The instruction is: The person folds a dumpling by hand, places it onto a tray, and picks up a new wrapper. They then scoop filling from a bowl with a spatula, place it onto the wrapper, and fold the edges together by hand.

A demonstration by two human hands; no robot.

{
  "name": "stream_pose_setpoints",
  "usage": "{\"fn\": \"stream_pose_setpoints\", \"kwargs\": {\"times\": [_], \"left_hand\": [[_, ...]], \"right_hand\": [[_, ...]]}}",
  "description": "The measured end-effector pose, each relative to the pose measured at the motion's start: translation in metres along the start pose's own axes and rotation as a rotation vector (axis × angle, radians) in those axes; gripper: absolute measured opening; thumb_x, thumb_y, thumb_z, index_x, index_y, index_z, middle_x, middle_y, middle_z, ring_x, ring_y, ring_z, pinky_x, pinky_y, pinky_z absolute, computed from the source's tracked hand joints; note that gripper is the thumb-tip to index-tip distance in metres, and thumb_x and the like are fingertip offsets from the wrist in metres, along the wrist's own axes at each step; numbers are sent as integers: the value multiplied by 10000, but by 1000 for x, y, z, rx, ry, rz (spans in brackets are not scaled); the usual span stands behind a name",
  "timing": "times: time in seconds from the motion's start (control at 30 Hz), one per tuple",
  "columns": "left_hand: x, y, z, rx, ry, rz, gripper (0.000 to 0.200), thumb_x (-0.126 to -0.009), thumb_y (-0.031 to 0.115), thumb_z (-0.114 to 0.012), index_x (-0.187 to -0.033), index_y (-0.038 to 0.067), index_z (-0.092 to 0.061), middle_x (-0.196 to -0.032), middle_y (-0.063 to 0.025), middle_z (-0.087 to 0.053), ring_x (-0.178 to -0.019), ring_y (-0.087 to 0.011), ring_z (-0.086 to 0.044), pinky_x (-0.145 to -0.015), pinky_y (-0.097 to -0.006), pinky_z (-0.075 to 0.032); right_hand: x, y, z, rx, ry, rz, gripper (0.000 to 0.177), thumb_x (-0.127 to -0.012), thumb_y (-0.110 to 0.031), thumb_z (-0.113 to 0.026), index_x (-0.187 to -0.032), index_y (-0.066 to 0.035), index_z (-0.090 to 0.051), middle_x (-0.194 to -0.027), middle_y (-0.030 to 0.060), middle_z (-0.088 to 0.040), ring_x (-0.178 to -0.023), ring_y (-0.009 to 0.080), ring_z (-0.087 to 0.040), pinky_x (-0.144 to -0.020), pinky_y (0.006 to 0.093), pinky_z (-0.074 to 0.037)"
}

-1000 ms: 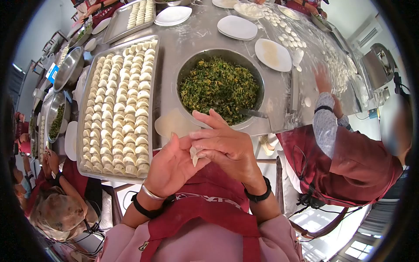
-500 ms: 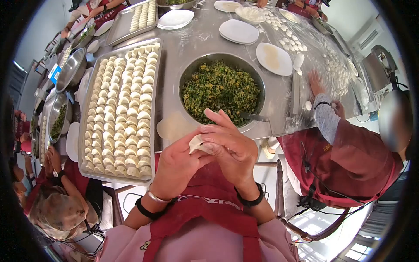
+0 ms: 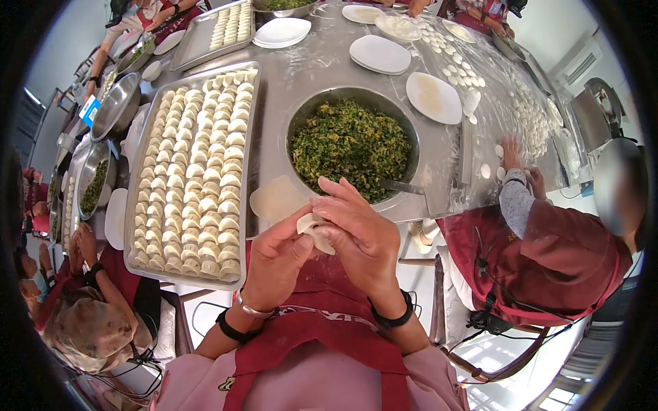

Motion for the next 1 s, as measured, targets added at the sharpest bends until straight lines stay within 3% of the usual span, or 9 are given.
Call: {"fn": "stream_pose_setpoints", "kwargs": {"times": [0.37,0.47,0.77,1.0], "left_hand": [[3,-2,6,-253,-21,100,440,-1025,95,-545,-1441,-31,-478,-1141,-33,-653,-1014,-78,-599,-902,-238,-487],[1,-2,2,-174,-48,55,432,-1027,90,-534,-1441,-23,-482,-1143,-37,-654,-1005,-76,-599,-892,-246,-496],[6,4,1,-216,-50,63,376,-1023,127,-565,-1362,-36,-558,-1099,-35,-680,-958,-69,-577,-857,-238,-465],[3,-4,3,-172,-37,94,368,-1019,153,-578,-1350,-7,-578,-1105,-30,-676,-950,-70,-581,-853,-243,-470]], "right_hand": [[3,-4,-8,113,-83,84,185,-802,22,-735,-975,-32,-698,-1032,144,-740,-1153,380,-658,-1068,540,-445],[-1,-6,-6,136,-54,4,170,-804,20,-734,-961,-33,-697,-1032,142,-741,-1146,377,-663,-1064,542,-449],[3,-10,-16,107,-129,82,169,-808,4,-736,-969,-31,-695,-1021,142,-736,-1130,385,-665,-1060,544,-448],[4,3,-14,-39,-90,-61,158,-829,-9,-725,-985,-18,-701,-1020,134,-743,-1144,380,-660,-1070,507,-443]]}}
Point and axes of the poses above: each hand's wrist, its own x-axis away from the middle knuckle, its own z-axis out of the back of the hand, y = z × x, the point moved 10 cm from there along -x, towards the middle knuckle
